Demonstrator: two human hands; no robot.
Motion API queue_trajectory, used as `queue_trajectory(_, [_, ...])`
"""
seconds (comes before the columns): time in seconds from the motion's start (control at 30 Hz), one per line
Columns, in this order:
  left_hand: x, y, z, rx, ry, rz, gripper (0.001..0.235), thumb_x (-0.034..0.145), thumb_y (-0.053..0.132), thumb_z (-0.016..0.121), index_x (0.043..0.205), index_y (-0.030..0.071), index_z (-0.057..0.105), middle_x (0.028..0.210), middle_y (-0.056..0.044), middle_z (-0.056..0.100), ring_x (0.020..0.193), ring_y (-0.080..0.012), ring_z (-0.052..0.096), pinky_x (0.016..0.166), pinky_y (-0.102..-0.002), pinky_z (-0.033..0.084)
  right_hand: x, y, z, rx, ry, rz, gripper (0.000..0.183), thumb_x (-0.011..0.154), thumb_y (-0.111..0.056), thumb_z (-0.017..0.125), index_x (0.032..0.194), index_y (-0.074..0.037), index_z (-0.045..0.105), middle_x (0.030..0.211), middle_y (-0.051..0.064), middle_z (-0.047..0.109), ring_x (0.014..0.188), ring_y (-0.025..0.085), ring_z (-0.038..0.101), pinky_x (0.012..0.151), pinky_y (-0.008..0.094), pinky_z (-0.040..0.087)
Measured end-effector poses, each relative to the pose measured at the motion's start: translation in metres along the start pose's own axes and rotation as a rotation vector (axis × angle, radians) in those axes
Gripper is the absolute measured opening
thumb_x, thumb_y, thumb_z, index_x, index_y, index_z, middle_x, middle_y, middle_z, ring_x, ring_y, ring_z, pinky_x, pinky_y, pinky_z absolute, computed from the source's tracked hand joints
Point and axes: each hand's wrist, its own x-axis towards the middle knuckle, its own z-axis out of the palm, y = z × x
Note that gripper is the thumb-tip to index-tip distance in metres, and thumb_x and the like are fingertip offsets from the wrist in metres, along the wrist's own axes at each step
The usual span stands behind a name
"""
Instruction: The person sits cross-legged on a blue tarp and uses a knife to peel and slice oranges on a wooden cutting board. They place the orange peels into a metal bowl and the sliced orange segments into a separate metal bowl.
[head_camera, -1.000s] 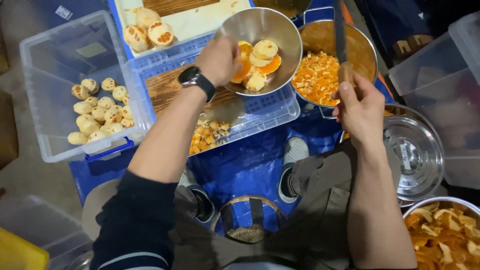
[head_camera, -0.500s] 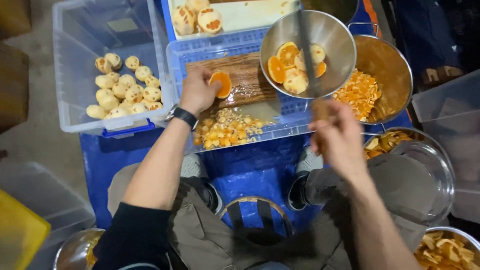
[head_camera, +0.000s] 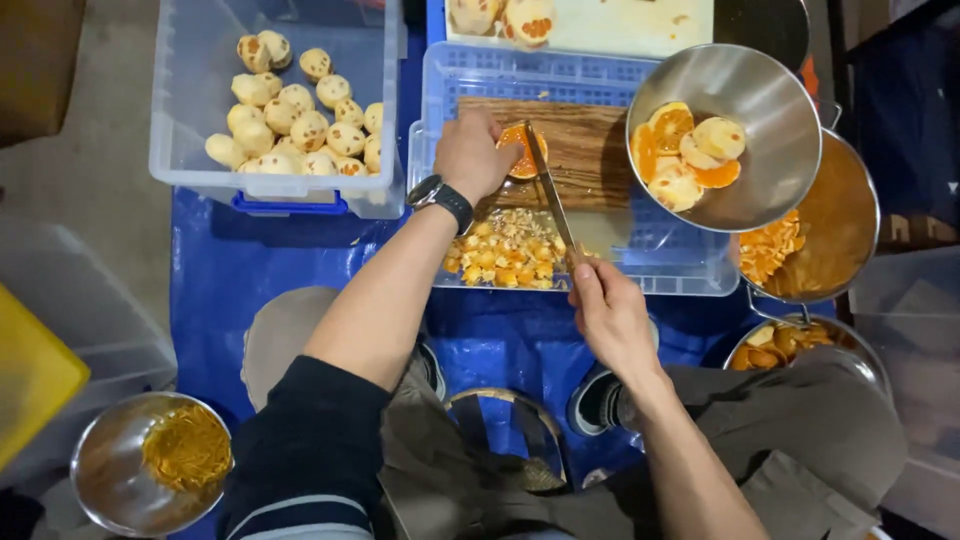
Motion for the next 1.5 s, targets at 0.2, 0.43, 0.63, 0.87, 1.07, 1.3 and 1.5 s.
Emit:
queue_trajectory(0.2, [-0.001, 0.003, -0.003, -0.011, -0.011, -0.021, 0.028, 0.076, 0.039, 0.087, 0.088, 0.018, 0.073, 0.097, -0.012, 0.073, 0.102, -0.0398, 0.074, 0.088, -0.049, 0.061, -0.009, -0.039, -0.008, -0.079, -0.011, 0.007, 0.047, 0.110, -0.031, 0.043, 0.083, -0.005, 0.071, 0.054, 0.008, 0.063, 0.050, 0.025, 0.063, 0.052, 0.038, 0.049])
queue_trajectory(0.43, [-0.008, 0.010, -0.011, -0.048, -0.031, -0.009, 0.027, 0.078, 0.034, 0.088, 0.087, 0.016, 0.072, 0.096, -0.013, 0.071, 0.102, -0.0414, 0.074, 0.087, -0.053, 0.060, 0.025, -0.081, -0.005, -0.252, -0.059, 0.009, 0.044, 0.105, -0.042, 0.045, 0.089, -0.011, 0.073, 0.080, 0.014, 0.074, 0.090, 0.039, 0.071, 0.081, 0.054, 0.053])
queue_trajectory(0.63, [-0.008, 0.009, -0.006, -0.036, -0.047, -0.015, 0.024, 0.078, 0.033, 0.087, 0.084, 0.016, 0.071, 0.093, -0.013, 0.072, 0.100, -0.0402, 0.075, 0.085, -0.050, 0.061, 0.021, -0.066, -0.005, -0.306, -0.094, 0.096, 0.047, 0.105, -0.045, 0.043, 0.101, -0.011, 0.074, 0.086, 0.016, 0.076, 0.103, 0.044, 0.070, 0.089, 0.059, 0.052])
queue_trajectory(0.87, [-0.015, 0.014, -0.009, -0.044, -0.064, -0.012, 0.019, 0.083, 0.027, 0.084, 0.089, 0.014, 0.073, 0.094, -0.013, 0.072, 0.100, -0.0395, 0.075, 0.084, -0.052, 0.061, -0.049, -0.060, -0.026, -0.288, -0.150, 0.285, 0.048, 0.105, -0.038, 0.040, 0.110, -0.004, 0.073, 0.088, 0.021, 0.077, 0.100, 0.047, 0.070, 0.089, 0.061, 0.052])
queue_trajectory(1.07, [-0.015, 0.012, -0.008, -0.008, -0.062, -0.032, 0.021, 0.080, 0.030, 0.085, 0.091, 0.016, 0.073, 0.097, -0.012, 0.073, 0.102, -0.0369, 0.075, 0.087, -0.050, 0.061, -0.059, -0.033, -0.033, -0.297, -0.087, 0.270, 0.045, 0.104, -0.040, 0.043, 0.112, -0.012, 0.077, 0.076, 0.010, 0.077, 0.088, 0.036, 0.075, 0.079, 0.054, 0.057])
queue_trajectory(1.3, [0.004, -0.005, 0.005, -0.030, -0.068, -0.045, 0.019, 0.078, 0.028, 0.086, 0.084, 0.016, 0.071, 0.096, -0.013, 0.072, 0.102, -0.0378, 0.074, 0.089, -0.050, 0.059, -0.041, -0.053, -0.020, -0.208, -0.030, 0.155, 0.047, 0.108, -0.035, 0.043, 0.094, -0.004, 0.075, 0.068, 0.016, 0.071, 0.073, 0.039, 0.072, 0.070, 0.051, 0.054])
queue_trajectory(1.5, [0.009, -0.009, 0.013, -0.023, -0.101, -0.058, 0.024, 0.078, 0.029, 0.088, 0.091, 0.017, 0.073, 0.105, -0.013, 0.070, 0.108, -0.0391, 0.072, 0.094, -0.051, 0.058, -0.025, -0.052, -0.013, -0.224, -0.042, 0.137, 0.052, 0.107, -0.040, 0.043, 0.076, -0.009, 0.069, 0.058, 0.012, 0.067, 0.070, 0.039, 0.070, 0.069, 0.050, 0.054])
